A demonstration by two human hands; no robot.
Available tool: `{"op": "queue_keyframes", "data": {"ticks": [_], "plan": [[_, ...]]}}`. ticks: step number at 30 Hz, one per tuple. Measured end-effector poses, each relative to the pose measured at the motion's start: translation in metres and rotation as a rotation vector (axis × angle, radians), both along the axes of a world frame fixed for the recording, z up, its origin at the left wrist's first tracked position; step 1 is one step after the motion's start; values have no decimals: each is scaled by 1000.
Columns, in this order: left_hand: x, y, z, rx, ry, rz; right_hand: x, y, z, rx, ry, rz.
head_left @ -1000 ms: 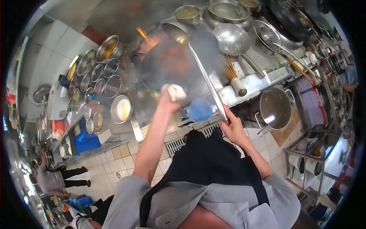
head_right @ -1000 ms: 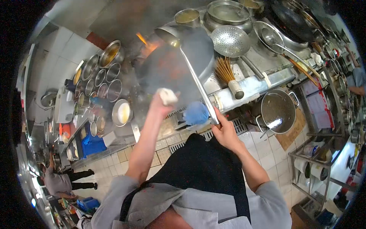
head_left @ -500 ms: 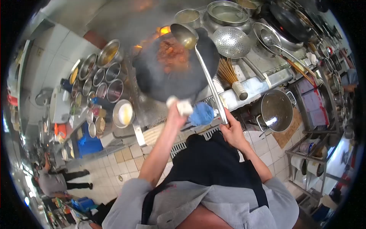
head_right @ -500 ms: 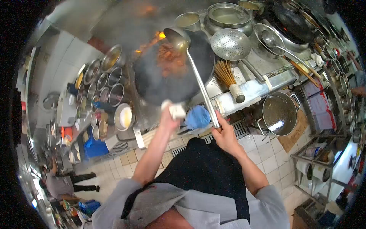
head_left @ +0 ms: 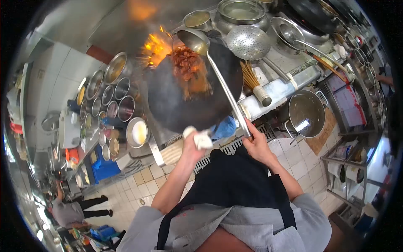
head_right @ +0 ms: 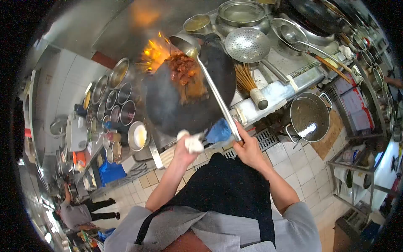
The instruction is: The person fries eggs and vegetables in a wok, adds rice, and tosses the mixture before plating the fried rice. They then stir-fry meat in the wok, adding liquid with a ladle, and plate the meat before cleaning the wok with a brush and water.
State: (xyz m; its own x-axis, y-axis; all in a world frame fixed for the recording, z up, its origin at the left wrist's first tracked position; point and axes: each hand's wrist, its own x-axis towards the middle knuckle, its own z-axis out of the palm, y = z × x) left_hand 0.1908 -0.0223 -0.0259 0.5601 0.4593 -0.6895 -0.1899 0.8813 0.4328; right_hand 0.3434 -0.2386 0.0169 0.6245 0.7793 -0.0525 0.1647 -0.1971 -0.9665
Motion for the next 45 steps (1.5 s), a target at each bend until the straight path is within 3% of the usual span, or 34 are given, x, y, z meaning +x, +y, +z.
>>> {"op": "queue_keyframes", "data": {"ticks": [3, 5, 9, 10, 12, 16, 18, 21, 22, 23, 26, 27, 30, 32, 33, 36, 40, 42, 44, 45], "plan": [[9, 1, 57, -145, 87, 26, -4, -2, -14, 27, -29, -27], [33, 49, 44, -173, -79, 20, -7, -1, -6, -20, 195, -28], [44, 47, 5, -37, -25, 35, -4, 4, -17, 30, 126, 7], [38, 21, 15, -58, 64, 75, -6, 4, -17, 83, 81, -6], [9, -6, 16, -55, 1, 9, -6, -3, -4, 29, -39, -14], [31, 29, 61, -147, 40, 24, -4, -5, 1, -13, -53, -12], [40, 78, 24, -195, -311, -234, 2, 0, 6, 20, 89, -11], [34, 32, -6, -67, -19, 112, 13, 6, 13, 24, 116, -23], [21, 0, 24, -37, 12, 88, 16, 7, 16, 27, 83, -39], [-20, 11, -45, -228, -332, -50, 15, 3, 20, 23, 58, -53], [-1, -9, 65, -130, 140, 51, 9, -5, 13, 26, 82, -73], [10, 3, 89, -106, 146, 66, 8, -5, 13, 31, 110, -77], [28, 67, 48, -129, -151, -182, 10, 4, 19, 20, 155, -80], [29, 49, 13, -77, -18, -30, 12, 3, 21, -48, 182, -71], [34, 36, 4, -46, 38, 45, 11, 4, 9, 64, 128, -101], [-5, -12, 19, -82, 0, 18, 8, -4, 15, 48, 74, -99], [30, 22, 100, -131, 107, 111, 6, -10, 14, 30, 174, -80], [27, 79, 38, -247, -447, -313, 8, -8, 14, 21, 264, -71], [44, 50, 10, -19, -30, -19, 9, -10, 10, 13, 227, -46], [38, 29, 2, -55, 57, 96, 10, -12, 7, 15, 188, -44]]}}
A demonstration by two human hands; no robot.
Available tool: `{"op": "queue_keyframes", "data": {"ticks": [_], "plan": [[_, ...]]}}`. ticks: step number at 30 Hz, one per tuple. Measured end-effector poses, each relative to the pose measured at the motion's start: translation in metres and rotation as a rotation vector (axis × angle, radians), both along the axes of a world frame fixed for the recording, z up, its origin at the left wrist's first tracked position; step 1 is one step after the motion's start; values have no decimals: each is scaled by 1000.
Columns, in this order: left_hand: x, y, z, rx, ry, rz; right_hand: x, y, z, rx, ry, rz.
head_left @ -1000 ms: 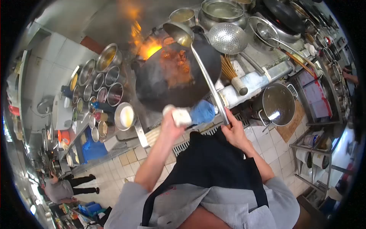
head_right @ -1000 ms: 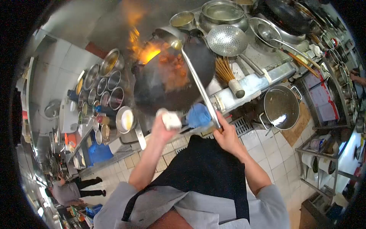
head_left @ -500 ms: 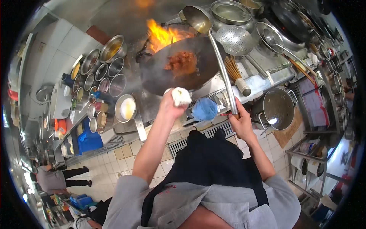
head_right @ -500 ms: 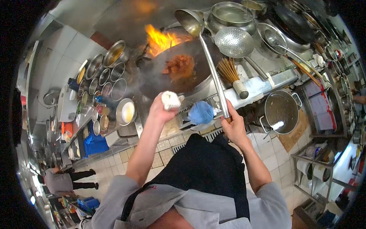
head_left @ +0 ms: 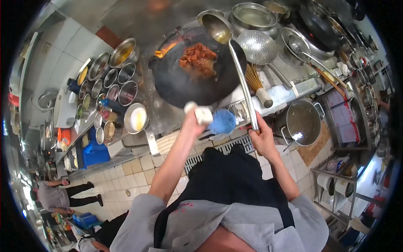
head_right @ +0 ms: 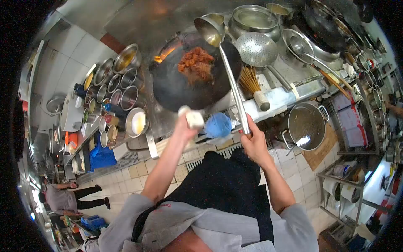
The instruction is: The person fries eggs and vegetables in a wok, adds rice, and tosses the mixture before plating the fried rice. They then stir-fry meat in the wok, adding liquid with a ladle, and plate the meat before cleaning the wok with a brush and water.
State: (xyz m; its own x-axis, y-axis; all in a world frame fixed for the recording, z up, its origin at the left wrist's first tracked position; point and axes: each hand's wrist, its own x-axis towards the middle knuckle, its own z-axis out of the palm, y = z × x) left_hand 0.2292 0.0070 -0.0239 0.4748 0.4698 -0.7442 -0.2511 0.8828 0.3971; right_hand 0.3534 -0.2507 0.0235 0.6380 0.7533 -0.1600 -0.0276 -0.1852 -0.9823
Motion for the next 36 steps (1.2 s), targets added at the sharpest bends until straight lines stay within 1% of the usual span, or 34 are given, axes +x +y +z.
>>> {"op": "queue_keyframes", "data": {"ticks": [1, 2, 3, 4, 5, 6, 7, 9, 10, 13, 14, 15, 16, 17, 19, 20, 21, 23, 25, 27, 30, 33, 36], "plan": [[-7, -23, 16, -25, 25, -30, 3, 2, -1, 13, -41, -9], [-27, -28, 3, -8, -164, -85, 1, 1, 12, -26, -36, -14], [-43, -29, -10, -4, -343, -136, 0, 1, 11, -14, -46, -24], [-24, -43, 55, -20, 61, -19, -3, 0, 9, -10, -53, -29], [-27, -18, 42, -37, 52, -70, -6, -3, 7, -8, -59, -29], [-22, 1, 58, -21, 59, -101, -5, -3, 5, 6, -51, -3], [-20, 13, 73, 0, 61, -131, -7, -2, 11, -10, 20, 13], [-29, 29, 59, 69, 12, -82, -5, 7, 26, -22, 149, 36], [-32, 36, 50, 102, -6, -64, -5, 13, 25, 35, 135, 3], [-49, 32, 35, 327, 19, -145, 3, 25, 25, 9, 104, 34], [-41, 8, 58, 446, 159, -86, 4, 29, 28, -19, 136, 41], [-43, -5, 52, 616, 238, -60, 5, 33, 34, -45, 170, 47], [-46, -25, 46, 708, 310, -29, 5, 38, 38, -69, 203, 53], [-45, -38, 42, 800, 381, 5, 5, 42, 39, -33, 330, 73], [-39, -38, 41, 783, 363, 50, -1, 46, 41, 36, 586, 115], [-42, -43, 38, 760, 363, 75, -4, 48, 47, 56, 702, 64], [-53, -23, 25, 778, 253, -11, -2, 48, 49, 62, 801, 93], [-56, 5, 40, 458, 251, -58, 10, 56, 54, 101, 986, 146], [-64, 5, 52, 342, 84, -70, 18, 54, 53, 103, 1163, 177], [-70, -12, 53, 240, 156, -2, 20, 46, 46, 88, 1303, 184], [-78, -31, 54, 133, 125, 52, 18, 30, 51, 124, 1328, 262], [-96, -24, 31, 90, 96, 21, 7, 17, 73, 138, 1244, 310], [-103, -16, 36, 90, 88, 2, -5, 0, 78, 190, 1230, 285]]}}
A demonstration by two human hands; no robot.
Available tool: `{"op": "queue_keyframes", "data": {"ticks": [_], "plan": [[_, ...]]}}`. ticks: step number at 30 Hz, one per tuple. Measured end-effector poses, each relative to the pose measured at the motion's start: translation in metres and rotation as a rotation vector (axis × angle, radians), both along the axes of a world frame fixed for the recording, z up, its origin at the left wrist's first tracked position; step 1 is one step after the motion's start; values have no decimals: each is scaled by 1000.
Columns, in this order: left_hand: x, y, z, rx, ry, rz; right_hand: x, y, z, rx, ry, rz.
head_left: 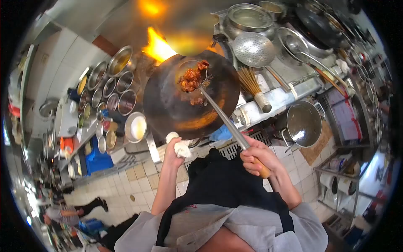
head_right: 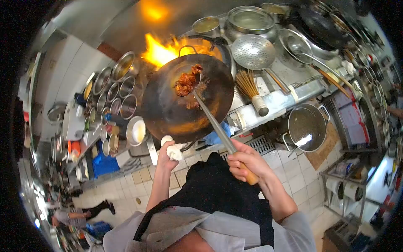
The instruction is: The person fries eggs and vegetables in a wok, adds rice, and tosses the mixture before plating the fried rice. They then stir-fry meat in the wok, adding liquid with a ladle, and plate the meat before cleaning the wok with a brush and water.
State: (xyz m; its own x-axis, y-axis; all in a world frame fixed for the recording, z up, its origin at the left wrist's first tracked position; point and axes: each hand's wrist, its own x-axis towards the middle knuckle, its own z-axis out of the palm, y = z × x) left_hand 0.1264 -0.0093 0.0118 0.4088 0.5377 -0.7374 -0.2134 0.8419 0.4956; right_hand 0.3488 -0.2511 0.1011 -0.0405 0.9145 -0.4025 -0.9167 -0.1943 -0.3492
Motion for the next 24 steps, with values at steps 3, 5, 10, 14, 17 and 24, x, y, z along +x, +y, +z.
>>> {"op": "queue_keyframes", "data": {"ticks": [3, 5, 10, 14, 17, 24], "plan": [[-2, 18, 10, -49, -6, -74, -30, 2, -21, 14, -85, -73], [-3, 40, -3, -37, -80, -200, -75, 24, -25, -60, -284, -171], [1, 89, -9, 70, -95, -354, -146, 18, -38, 26, -10, -427], [-21, 104, 18, 50, -103, -537, -213, -1, -19, 58, 1, -586], [-47, 117, 29, 141, -159, -796, -261, -20, -14, 109, -34, -695], [-53, 89, -1, 376, -184, -1046, -371, -48, -27, 189, -98, -1004]]}}
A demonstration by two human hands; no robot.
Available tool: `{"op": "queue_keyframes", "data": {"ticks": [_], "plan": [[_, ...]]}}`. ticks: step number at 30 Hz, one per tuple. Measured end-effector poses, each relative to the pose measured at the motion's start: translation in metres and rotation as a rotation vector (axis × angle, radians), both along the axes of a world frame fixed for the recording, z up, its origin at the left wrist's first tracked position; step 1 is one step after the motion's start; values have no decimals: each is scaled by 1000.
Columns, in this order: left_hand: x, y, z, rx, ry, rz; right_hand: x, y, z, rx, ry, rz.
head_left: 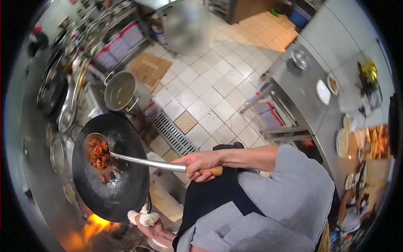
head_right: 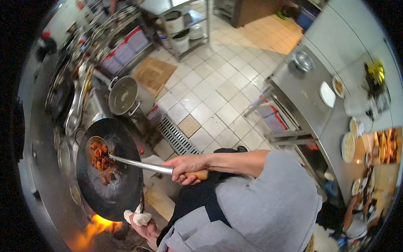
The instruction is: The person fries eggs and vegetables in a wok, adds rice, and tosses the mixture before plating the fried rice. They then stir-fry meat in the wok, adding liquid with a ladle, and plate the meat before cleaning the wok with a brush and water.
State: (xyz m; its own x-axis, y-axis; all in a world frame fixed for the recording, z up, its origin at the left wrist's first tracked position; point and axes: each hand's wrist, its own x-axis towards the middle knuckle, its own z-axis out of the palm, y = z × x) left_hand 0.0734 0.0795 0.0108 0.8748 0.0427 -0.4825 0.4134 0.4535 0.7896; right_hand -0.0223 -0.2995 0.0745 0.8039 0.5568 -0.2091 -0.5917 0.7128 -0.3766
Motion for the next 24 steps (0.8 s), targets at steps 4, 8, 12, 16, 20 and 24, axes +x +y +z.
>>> {"op": "queue_keyframes", "data": {"ticks": [4, 8, 12, 16, 20, 24], "plan": [[-7, -77, 39, -147, 210, -129, -91, -19, 16, -7, -4, -239], [-46, -145, 48, -275, 230, -315, -206, -43, 26, 10, 17, -544], [-89, -202, 35, -371, 289, -513, -334, -60, 38, -145, 99, -935], [-153, -265, 54, -299, 309, -579, -434, -61, 44, -278, 188, -1342], [-186, -307, 45, -272, 329, -777, -499, -76, 23, -548, 379, -1688], [-220, -348, 62, -182, 279, -884, -550, -115, -10, -810, 592, -1767]]}}
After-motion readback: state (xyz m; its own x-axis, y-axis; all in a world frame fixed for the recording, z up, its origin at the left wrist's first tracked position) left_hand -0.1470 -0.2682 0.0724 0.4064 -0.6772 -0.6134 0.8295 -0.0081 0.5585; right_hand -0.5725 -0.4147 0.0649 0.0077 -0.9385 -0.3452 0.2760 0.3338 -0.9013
